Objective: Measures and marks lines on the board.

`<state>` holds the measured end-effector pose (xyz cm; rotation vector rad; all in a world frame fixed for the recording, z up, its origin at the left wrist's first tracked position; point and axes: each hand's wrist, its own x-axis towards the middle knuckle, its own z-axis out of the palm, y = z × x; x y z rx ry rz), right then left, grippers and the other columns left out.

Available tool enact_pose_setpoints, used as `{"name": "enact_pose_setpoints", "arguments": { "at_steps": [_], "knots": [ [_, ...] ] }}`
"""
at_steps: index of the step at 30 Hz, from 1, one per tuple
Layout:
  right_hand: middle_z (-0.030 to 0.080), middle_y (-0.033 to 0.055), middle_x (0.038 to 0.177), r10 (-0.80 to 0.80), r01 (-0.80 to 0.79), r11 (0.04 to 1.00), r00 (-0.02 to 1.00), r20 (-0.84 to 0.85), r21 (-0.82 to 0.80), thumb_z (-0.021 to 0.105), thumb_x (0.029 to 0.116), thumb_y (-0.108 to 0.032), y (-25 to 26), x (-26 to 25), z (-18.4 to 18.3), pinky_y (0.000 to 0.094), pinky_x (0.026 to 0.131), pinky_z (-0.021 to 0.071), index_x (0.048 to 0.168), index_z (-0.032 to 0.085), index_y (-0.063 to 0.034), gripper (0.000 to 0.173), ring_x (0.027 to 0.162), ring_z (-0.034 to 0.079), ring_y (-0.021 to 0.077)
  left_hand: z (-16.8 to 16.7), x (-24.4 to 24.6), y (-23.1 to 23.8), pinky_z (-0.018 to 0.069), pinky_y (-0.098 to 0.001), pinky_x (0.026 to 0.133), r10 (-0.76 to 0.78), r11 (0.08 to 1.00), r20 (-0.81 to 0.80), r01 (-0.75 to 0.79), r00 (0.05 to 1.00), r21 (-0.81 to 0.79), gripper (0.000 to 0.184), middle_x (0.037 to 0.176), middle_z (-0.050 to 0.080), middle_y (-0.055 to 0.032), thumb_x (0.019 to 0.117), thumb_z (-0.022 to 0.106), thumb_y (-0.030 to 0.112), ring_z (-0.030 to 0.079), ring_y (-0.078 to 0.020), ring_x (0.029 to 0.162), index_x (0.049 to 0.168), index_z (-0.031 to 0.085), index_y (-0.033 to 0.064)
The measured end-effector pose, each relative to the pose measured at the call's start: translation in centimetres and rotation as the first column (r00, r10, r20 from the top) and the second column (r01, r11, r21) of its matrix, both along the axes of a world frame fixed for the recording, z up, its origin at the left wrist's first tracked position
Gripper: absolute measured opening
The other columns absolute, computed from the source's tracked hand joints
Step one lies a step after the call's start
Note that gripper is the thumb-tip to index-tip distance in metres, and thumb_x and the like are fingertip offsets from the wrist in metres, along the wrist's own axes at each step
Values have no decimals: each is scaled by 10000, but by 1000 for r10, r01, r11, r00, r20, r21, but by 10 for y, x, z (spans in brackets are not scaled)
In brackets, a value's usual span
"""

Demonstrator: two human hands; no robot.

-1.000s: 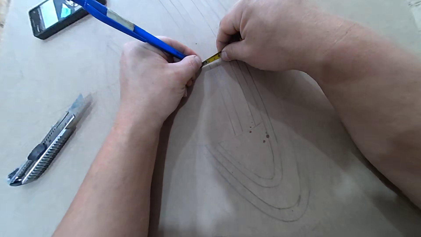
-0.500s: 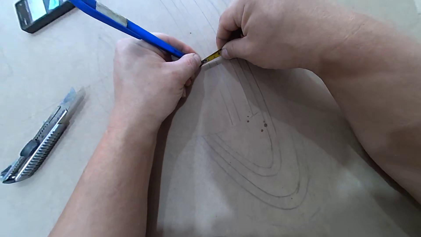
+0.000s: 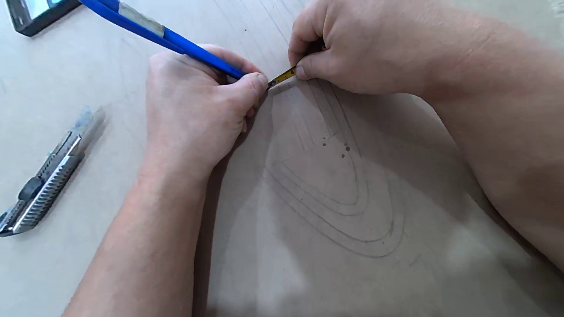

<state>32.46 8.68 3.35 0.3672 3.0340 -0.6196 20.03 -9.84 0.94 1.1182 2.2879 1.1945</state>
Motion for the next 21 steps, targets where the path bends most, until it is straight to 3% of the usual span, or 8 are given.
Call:
{"name": "enact_pose_setpoints", "arguments": {
  "at_steps": [21],
  "knots": [
    [675, -90, 884, -48, 48, 999, 999, 7, -10, 596, 1034, -334, -27, 35, 1, 360, 712, 499, 1012, 733, -268, 153, 829, 630, 59, -3, 22, -20, 522, -196, 438, -54, 999, 9, 54, 999, 9, 43, 706, 690, 71, 895, 770, 211, 630, -45, 535, 916, 748, 180]
  ]
}}
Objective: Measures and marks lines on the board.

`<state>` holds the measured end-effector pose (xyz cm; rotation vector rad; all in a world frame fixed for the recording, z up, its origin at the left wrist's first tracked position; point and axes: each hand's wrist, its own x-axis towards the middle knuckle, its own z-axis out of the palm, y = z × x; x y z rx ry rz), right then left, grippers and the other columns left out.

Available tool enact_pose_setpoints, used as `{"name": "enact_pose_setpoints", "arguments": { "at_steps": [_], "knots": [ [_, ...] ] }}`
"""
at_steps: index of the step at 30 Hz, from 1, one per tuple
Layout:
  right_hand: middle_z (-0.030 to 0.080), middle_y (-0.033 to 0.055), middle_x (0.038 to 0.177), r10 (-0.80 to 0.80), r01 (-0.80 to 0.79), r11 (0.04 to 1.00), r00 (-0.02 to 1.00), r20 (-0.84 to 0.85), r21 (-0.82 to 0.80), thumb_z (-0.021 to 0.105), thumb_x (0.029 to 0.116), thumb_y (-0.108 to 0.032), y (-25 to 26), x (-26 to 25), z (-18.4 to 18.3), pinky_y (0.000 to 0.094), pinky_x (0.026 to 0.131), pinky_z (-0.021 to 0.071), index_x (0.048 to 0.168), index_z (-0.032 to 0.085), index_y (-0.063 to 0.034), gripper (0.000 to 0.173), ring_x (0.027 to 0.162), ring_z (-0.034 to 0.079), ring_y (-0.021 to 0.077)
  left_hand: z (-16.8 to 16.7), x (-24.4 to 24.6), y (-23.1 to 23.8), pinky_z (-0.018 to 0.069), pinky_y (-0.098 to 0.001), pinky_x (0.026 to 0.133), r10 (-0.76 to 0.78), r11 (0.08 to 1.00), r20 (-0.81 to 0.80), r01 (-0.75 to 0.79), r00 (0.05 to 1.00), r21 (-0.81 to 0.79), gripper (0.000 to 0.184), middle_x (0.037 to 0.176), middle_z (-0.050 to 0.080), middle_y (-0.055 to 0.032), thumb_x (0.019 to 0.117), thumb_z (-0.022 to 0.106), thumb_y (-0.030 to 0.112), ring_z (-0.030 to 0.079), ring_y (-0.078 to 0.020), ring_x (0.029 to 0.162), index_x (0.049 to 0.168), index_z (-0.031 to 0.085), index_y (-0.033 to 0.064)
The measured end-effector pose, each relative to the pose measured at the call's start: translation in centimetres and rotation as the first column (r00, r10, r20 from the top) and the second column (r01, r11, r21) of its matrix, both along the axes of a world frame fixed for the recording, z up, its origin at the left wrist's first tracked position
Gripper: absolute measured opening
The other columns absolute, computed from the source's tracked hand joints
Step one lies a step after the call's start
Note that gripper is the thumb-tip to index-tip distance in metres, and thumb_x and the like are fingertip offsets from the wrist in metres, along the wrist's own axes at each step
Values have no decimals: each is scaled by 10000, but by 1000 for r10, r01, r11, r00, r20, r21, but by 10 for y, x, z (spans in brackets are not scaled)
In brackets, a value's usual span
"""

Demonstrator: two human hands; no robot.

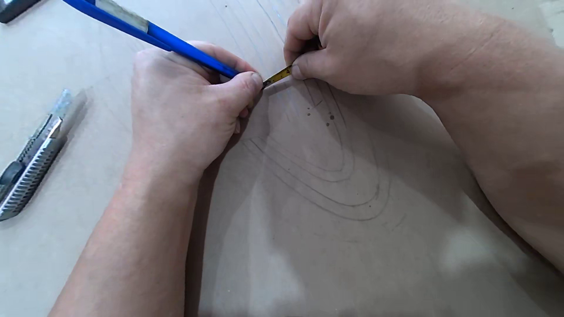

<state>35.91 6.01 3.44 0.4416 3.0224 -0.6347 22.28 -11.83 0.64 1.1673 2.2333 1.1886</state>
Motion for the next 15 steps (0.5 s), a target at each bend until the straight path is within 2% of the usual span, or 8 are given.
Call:
{"name": "enact_pose_setpoints", "arguments": {
  "at_steps": [5, 9, 15],
  "knots": [
    [670, -99, 864, -13, 13, 1000, 1000, 5, 5, 603, 1031, -330, -6, 6, 1, 353, 697, 500, 988, 729, -275, 145, 808, 626, 50, 1, 7, -4, 526, -203, 437, -2, 1000, 12, 2, 1000, -5, 50, 704, 690, 64, 901, 769, 206, 633, -52, 534, 934, 747, 176],
    [680, -94, 874, -8, 8, 999, 1000, -6, 38, 603, 1028, -328, -9, 11, 1, 379, 712, 502, 980, 742, -276, 156, 825, 635, 67, 1, 10, -8, 524, -209, 437, -20, 1000, 17, 20, 1000, -5, 43, 704, 685, 65, 905, 761, 204, 628, -52, 533, 936, 748, 176],
    [678, -99, 887, -8, 9, 999, 1000, -27, 52, 604, 1020, -315, -15, 20, 0, 371, 718, 498, 973, 739, -278, 148, 849, 632, 66, 1, 15, -13, 523, -209, 438, -29, 1000, 23, 29, 999, -2, 38, 709, 690, 63, 905, 762, 202, 629, -55, 535, 934, 751, 181]
  ]
}}
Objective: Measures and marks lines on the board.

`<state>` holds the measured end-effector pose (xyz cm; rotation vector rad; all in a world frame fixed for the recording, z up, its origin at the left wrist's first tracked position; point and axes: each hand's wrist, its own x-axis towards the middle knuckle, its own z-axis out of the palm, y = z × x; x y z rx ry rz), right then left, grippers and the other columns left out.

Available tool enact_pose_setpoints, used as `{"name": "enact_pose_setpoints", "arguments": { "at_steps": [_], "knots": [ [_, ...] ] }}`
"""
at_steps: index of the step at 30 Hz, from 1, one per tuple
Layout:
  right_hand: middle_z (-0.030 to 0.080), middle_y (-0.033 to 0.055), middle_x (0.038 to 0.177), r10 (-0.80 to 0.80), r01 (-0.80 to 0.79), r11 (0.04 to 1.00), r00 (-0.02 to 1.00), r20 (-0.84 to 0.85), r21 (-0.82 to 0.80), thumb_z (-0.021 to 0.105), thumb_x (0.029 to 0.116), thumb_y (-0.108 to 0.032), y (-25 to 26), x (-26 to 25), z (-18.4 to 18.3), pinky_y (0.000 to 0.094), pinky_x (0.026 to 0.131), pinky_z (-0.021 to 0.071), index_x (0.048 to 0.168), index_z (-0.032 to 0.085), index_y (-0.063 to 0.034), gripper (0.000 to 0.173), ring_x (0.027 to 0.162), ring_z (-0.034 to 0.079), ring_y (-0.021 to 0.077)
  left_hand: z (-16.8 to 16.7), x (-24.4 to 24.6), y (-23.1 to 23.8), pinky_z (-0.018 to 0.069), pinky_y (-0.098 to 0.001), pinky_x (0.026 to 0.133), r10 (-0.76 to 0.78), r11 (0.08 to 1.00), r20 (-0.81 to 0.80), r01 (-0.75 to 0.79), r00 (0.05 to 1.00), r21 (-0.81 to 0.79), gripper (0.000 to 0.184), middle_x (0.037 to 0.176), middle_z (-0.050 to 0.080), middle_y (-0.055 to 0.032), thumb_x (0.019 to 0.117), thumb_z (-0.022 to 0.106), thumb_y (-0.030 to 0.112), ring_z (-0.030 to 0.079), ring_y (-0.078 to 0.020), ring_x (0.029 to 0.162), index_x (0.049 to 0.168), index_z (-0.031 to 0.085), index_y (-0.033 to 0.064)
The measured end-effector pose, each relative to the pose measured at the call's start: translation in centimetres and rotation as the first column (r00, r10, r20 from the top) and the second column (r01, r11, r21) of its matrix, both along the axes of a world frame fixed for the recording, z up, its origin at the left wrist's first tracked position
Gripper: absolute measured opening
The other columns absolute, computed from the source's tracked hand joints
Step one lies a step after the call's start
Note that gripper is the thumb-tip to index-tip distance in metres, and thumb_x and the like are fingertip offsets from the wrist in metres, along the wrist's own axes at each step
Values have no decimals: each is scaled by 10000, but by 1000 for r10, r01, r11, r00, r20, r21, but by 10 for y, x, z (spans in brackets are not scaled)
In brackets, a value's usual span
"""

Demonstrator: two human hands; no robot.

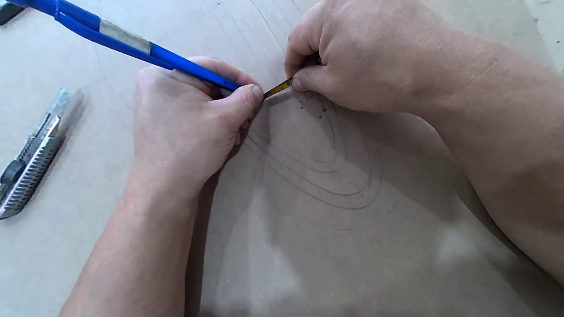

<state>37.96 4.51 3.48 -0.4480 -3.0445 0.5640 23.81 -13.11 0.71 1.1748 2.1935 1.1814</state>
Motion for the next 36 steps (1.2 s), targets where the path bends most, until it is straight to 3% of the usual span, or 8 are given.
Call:
{"name": "enact_pose_setpoints", "arguments": {
  "at_steps": [10, 20, 28, 32, 34, 36],
  "knots": [
    [665, -90, 905, 21, -21, 1000, 1000, -5, 16, 602, 1021, -332, -9, 11, -1, 362, 735, 494, 953, 736, -275, 161, 886, 625, 75, -4, 5, -10, 510, -213, 424, -47, 998, 7, 47, 999, 37, 44, 721, 692, 61, 906, 756, 203, 625, -63, 535, 943, 744, 182],
    [664, -85, 894, 28, -26, 999, 998, -51, 40, 614, 985, -327, -17, 25, -6, 360, 688, 485, 937, 750, -288, 150, 889, 634, 101, -1, 17, -21, 512, -222, 422, -54, 998, 18, 53, 998, 17, 54, 736, 698, 62, 931, 738, 218, 625, -72, 531, 969, 746, 180],
    [687, -88, 904, 36, -33, 999, 988, -148, 26, 626, 980, -278, -20, 31, -13, 363, 735, 521, 913, 747, -249, 141, 930, 639, 127, 3, 23, -23, 506, -228, 429, -22, 999, 74, 20, 997, 32, 37, 740, 702, 64, 918, 757, 180, 607, -69, 525, 953, 761, 192],
    [699, -80, 957, -40, 40, 999, 980, -193, -2, 618, 985, -301, -29, 41, -15, 382, 777, 533, 963, 752, -243, 147, 971, 647, 140, -1, 30, -46, 558, -297, 477, 158, 974, 161, -180, 974, 136, 93, 775, 712, 8, 947, 723, 215, 635, -136, 557, 1017, 763, 170],
    [703, -81, 995, -123, 119, 992, 974, -189, -34, 597, 994, -336, -39, 62, -16, 384, 806, 554, 980, 747, -249, 174, 1006, 654, 132, -3, 48, -72, 566, -302, 498, 263, 950, 188, -288, 946, 122, 119, 747, 708, 4, 937, 709, 231, 638, -126, 557, 992, 761, 139],
    [726, -62, 1077, -198, 186, 978, 971, -135, -99, 522, 1034, -362, -50, 96, -16, 393, 906, 565, 1034, 759, -237, 268, 1092, 662, 142, 1, 75, -106, 576, -306, 525, 319, 936, 264, -346, 910, 60, 145, 758, 710, -9, 937, 707, 210, 645, -119, 576, 993, 754, 85]
  ]
}}
